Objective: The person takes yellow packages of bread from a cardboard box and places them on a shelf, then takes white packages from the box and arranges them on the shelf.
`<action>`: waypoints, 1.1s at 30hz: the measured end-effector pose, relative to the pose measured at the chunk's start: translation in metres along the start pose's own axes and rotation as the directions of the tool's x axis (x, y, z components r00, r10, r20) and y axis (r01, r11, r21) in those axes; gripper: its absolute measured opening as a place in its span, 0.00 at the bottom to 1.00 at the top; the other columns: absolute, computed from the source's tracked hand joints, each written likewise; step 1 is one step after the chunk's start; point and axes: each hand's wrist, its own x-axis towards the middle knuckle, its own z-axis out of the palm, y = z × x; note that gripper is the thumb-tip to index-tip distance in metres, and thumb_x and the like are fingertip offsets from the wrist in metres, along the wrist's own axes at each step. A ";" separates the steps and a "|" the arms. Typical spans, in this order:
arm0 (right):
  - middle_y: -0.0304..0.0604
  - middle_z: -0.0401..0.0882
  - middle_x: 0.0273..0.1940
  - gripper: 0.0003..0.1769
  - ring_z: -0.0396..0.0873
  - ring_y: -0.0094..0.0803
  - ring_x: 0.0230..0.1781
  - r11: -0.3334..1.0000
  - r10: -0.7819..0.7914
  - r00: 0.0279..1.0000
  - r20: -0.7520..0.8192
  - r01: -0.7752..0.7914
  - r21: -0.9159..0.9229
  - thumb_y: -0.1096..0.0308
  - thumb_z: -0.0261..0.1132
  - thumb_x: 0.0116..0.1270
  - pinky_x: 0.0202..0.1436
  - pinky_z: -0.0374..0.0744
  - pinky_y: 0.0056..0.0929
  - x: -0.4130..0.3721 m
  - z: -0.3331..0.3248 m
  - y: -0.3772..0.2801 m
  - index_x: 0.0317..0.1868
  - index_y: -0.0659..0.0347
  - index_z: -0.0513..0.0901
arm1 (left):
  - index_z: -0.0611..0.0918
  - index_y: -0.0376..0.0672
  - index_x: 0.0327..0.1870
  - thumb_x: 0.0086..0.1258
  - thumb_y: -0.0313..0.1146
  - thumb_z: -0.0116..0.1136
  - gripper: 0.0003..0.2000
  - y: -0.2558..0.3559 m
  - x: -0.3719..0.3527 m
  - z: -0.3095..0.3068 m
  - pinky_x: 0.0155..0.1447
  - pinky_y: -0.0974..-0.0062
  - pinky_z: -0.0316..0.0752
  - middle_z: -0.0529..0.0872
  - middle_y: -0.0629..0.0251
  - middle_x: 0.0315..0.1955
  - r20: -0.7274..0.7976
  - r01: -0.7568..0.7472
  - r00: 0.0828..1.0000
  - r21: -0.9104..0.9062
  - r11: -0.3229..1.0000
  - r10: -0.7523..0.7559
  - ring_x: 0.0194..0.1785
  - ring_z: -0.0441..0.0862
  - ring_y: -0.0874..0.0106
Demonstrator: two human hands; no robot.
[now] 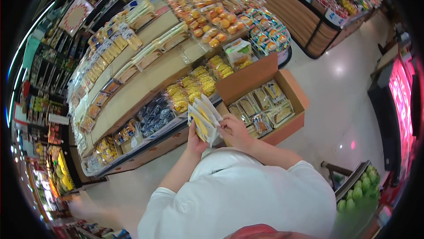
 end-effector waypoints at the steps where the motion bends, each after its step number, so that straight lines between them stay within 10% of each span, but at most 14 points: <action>1: 0.47 0.77 0.44 0.06 0.79 0.36 0.40 0.998 -0.020 0.999 0.043 0.022 -0.058 0.74 0.67 0.63 0.43 0.78 0.29 0.001 0.002 -0.002 0.40 0.66 0.81 | 0.64 0.45 0.72 0.71 0.57 0.49 0.33 0.001 -0.003 0.002 0.70 0.57 0.67 0.70 0.55 0.67 0.007 -0.027 1.000 0.018 0.999 0.027 0.68 0.69 0.59; 8: 0.48 0.77 0.48 0.06 0.79 0.39 0.49 0.988 -0.155 0.941 0.300 0.150 0.040 0.76 0.67 0.62 0.52 0.78 0.31 -0.005 0.033 0.005 0.39 0.66 0.80 | 0.68 0.45 0.69 0.68 0.59 0.53 0.35 0.014 -0.040 -0.013 0.69 0.53 0.68 0.75 0.55 0.63 0.109 -0.040 0.992 -0.160 0.986 0.058 0.65 0.73 0.55; 14: 0.44 0.78 0.50 0.06 0.77 0.36 0.53 0.758 0.031 0.878 0.478 -0.332 0.561 0.70 0.58 0.72 0.60 0.72 0.32 -0.013 0.047 0.047 0.41 0.62 0.80 | 0.69 0.43 0.68 0.66 0.59 0.57 0.36 0.023 -0.077 -0.070 0.68 0.52 0.69 0.77 0.54 0.61 -0.064 -0.183 0.982 -0.043 0.982 0.180 0.62 0.76 0.56; 15: 0.44 0.74 0.56 0.13 0.74 0.34 0.57 0.745 0.147 0.878 0.456 -0.402 0.533 0.64 0.49 0.77 0.63 0.69 0.34 -0.018 0.055 0.061 0.54 0.58 0.76 | 0.69 0.42 0.68 0.69 0.46 0.60 0.29 0.028 -0.086 -0.066 0.67 0.53 0.70 0.78 0.58 0.60 0.044 -0.134 0.988 -0.210 0.968 0.146 0.61 0.78 0.58; 22: 0.45 0.63 0.67 0.28 0.65 0.33 0.66 0.457 0.520 0.601 0.606 -0.796 0.397 0.58 0.49 0.78 0.67 0.68 0.33 -0.004 0.113 0.019 0.73 0.57 0.55 | 0.60 0.43 0.73 0.65 0.33 0.66 0.36 0.048 -0.121 -0.021 0.61 0.62 0.77 0.79 0.62 0.57 -0.134 -0.254 0.934 0.404 0.879 0.332 0.59 0.78 0.66; 26: 0.43 0.68 0.65 0.30 0.69 0.33 0.63 0.682 0.491 0.600 0.631 -0.716 0.150 0.58 0.53 0.76 0.66 0.70 0.33 -0.012 0.141 0.023 0.73 0.56 0.55 | 0.64 0.42 0.68 0.65 0.29 0.66 0.31 0.060 -0.143 -0.042 0.57 0.70 0.79 0.80 0.63 0.53 -0.240 -0.173 0.908 0.532 0.829 0.343 0.55 0.80 0.70; 29: 0.43 0.69 0.64 0.31 0.69 0.33 0.64 0.270 0.596 0.395 0.699 -0.919 0.288 0.58 0.56 0.75 0.64 0.72 0.36 -0.019 0.173 0.006 0.73 0.54 0.57 | 0.67 0.42 0.65 0.66 0.31 0.65 0.27 0.066 -0.171 -0.069 0.56 0.71 0.79 0.81 0.64 0.51 -0.302 -0.129 0.884 0.574 0.808 0.356 0.53 0.81 0.71; 33: 0.43 0.69 0.64 0.34 0.69 0.35 0.65 0.127 0.578 0.269 0.770 -0.962 0.241 0.58 0.60 0.72 0.64 0.73 0.37 -0.039 0.227 0.009 0.73 0.53 0.56 | 0.67 0.39 0.64 0.65 0.33 0.67 0.28 0.087 -0.230 -0.091 0.54 0.72 0.80 0.81 0.62 0.51 -0.401 -0.046 0.838 0.623 0.781 0.369 0.52 0.81 0.72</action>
